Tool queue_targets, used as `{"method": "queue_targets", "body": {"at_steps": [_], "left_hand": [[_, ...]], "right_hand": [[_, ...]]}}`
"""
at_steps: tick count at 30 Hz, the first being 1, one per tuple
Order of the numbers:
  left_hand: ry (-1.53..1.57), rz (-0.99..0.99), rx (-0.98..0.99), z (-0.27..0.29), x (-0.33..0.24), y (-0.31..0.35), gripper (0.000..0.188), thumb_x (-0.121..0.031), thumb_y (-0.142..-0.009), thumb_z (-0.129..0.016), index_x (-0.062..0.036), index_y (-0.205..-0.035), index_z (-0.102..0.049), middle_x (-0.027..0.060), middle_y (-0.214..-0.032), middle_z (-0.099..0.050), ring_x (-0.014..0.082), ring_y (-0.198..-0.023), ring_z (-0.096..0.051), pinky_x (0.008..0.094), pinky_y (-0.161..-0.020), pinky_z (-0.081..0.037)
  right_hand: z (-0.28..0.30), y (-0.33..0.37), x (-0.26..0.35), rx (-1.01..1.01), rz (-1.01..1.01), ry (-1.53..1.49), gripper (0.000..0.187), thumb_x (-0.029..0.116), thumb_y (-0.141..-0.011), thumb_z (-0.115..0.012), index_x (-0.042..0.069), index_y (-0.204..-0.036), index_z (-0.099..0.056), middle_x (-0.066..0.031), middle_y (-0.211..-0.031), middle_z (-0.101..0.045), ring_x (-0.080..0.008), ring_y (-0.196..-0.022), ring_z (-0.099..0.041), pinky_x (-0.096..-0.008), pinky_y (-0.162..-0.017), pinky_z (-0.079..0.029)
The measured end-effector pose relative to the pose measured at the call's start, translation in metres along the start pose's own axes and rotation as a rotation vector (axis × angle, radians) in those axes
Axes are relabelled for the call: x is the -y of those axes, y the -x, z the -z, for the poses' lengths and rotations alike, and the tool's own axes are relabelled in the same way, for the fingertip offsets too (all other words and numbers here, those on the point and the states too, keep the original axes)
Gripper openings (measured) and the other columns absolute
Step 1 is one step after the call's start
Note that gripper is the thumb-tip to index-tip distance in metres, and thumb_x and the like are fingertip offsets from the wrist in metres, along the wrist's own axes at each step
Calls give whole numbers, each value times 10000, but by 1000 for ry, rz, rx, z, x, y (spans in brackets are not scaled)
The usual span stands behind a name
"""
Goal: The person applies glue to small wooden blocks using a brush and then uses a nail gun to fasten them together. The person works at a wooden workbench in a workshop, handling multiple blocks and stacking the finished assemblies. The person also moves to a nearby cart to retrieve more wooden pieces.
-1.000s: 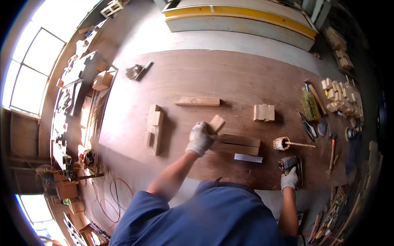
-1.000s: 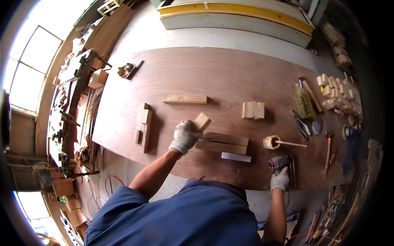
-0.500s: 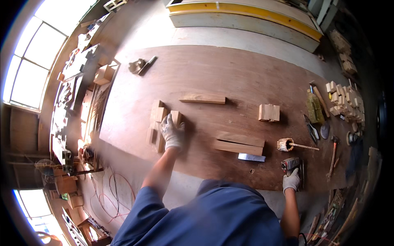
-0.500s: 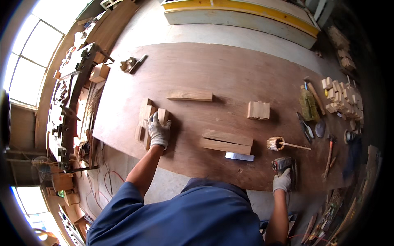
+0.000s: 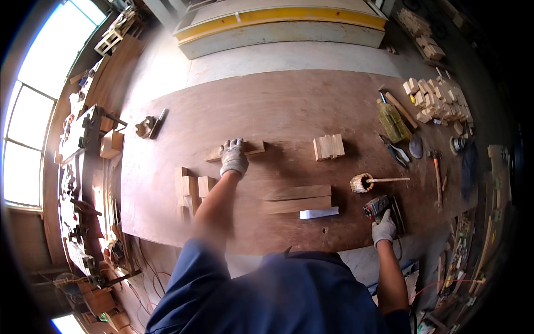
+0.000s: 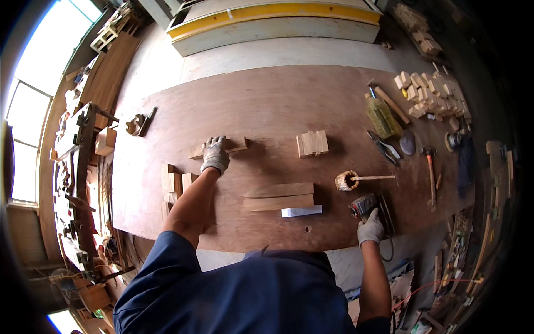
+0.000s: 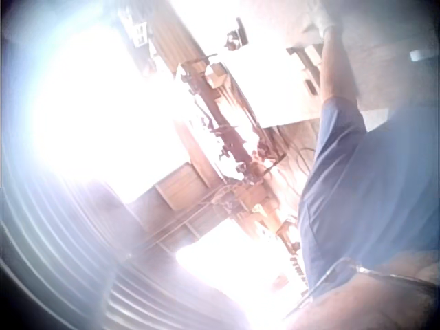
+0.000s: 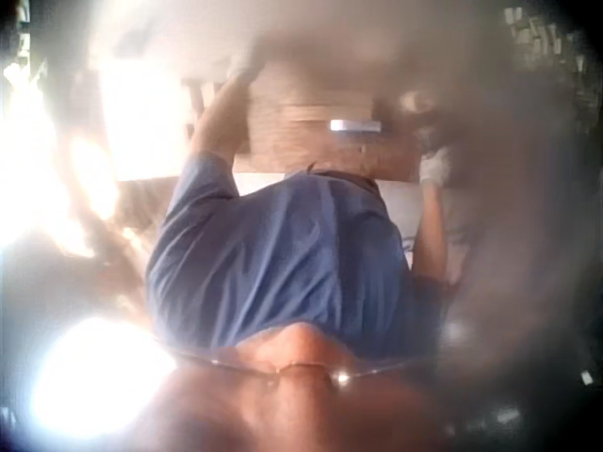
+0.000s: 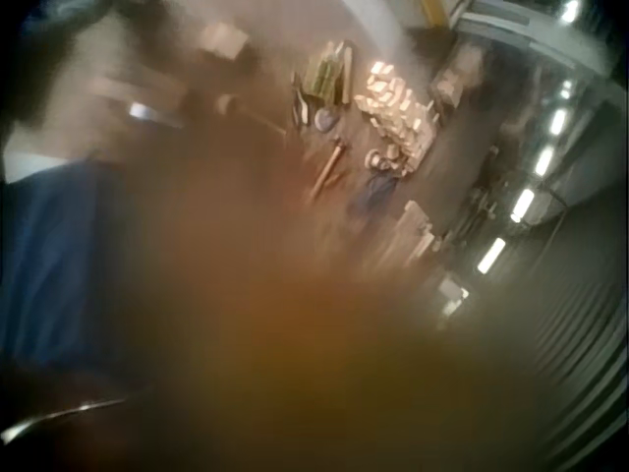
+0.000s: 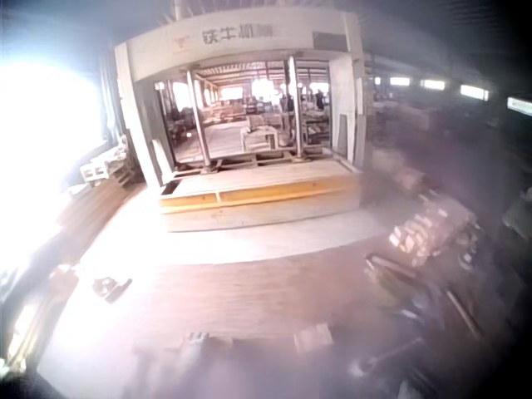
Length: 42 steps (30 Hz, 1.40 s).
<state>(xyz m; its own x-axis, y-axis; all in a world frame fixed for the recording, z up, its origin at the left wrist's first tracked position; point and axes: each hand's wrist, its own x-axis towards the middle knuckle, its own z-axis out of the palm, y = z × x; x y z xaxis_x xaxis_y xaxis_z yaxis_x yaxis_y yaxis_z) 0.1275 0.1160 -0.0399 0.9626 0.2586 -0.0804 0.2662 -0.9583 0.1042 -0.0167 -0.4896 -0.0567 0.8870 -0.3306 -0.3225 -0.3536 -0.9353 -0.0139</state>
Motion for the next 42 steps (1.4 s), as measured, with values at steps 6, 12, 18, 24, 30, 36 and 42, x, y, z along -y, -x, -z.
{"method": "queue_targets", "body": {"at_steps": [6, 12, 18, 24, 30, 36, 42], "left_hand": [[126, -279, 1, 31, -28, 15, 423, -169, -874, -753, -129, -1288, -673, 159, -1246, -678, 411, -1202, -603, 529, -1074, -443], [139, -579, 140, 64, -119, 92, 528, -189, -867, -770, -121, -1367, -613, 148, -1308, -634, 372, -1246, -573, 488, -1029, -488], [45, -734, 207, 48, -174, 139, 514, -194, -870, -738, -132, -1363, -605, 137, -1228, -643, 362, -1135, -601, 496, -916, -496], [317, -753, 326, 40, -176, 122, 757, -270, -792, -851, -70, -1462, -560, 209, -1354, -624, 416, -1252, -584, 497, -1070, -483], [438, -432, 254, 34, -201, 41, 960, -293, -754, -908, 6, -1540, -446, 258, -1503, -525, 429, -1399, -494, 464, -1164, -441], [295, -419, 244, 17, -228, -2, 1097, -225, -698, -934, 5, -1597, -349, 240, -1625, -409, 408, -1506, -381, 430, -1244, -360], [364, -447, 141, -11, -233, -13, 713, -233, -819, -827, 31, -1419, -545, 232, -1304, -664, 405, -1193, -628, 442, -1048, -536]], "right_hand": [[-8, 0, -5, -25, 11, 21, 933, 284, -826, -809, 27, -1600, -357, -253, -1274, -676, -434, -1066, -689, -516, -922, -556], [16, 8, 11, 45, -20, 81, 934, 305, -849, -812, 19, -1606, -345, -237, -1284, -673, -405, -1090, -693, -485, -938, -554], [14, 6, 10, 52, 9, 68, 955, 319, -840, -823, 12, -1606, -343, -241, -1270, -674, -401, -1065, -695, -493, -923, -555], [4, 8, 4, 2, 58, 88, 935, 338, -866, -792, -7, -1601, -330, -230, -1249, -682, -379, -1050, -705, -493, -918, -555], [11, 7, 10, 77, 28, 72, 962, 333, -879, -794, -17, -1619, -289, -237, -1271, -674, -383, -1088, -694, -486, -950, -547], [6, 9, 8, 61, 53, 72, 944, 338, -894, -772, -42, -1610, -288, -233, -1234, -688, -377, -1057, -705, -486, -934, -554], [-19, 12, 1, -135, 106, 122, 630, 234, -953, -570, -21, -1518, -464, -222, -1045, -731, -400, -889, -736, -553, -803, -572]]}}
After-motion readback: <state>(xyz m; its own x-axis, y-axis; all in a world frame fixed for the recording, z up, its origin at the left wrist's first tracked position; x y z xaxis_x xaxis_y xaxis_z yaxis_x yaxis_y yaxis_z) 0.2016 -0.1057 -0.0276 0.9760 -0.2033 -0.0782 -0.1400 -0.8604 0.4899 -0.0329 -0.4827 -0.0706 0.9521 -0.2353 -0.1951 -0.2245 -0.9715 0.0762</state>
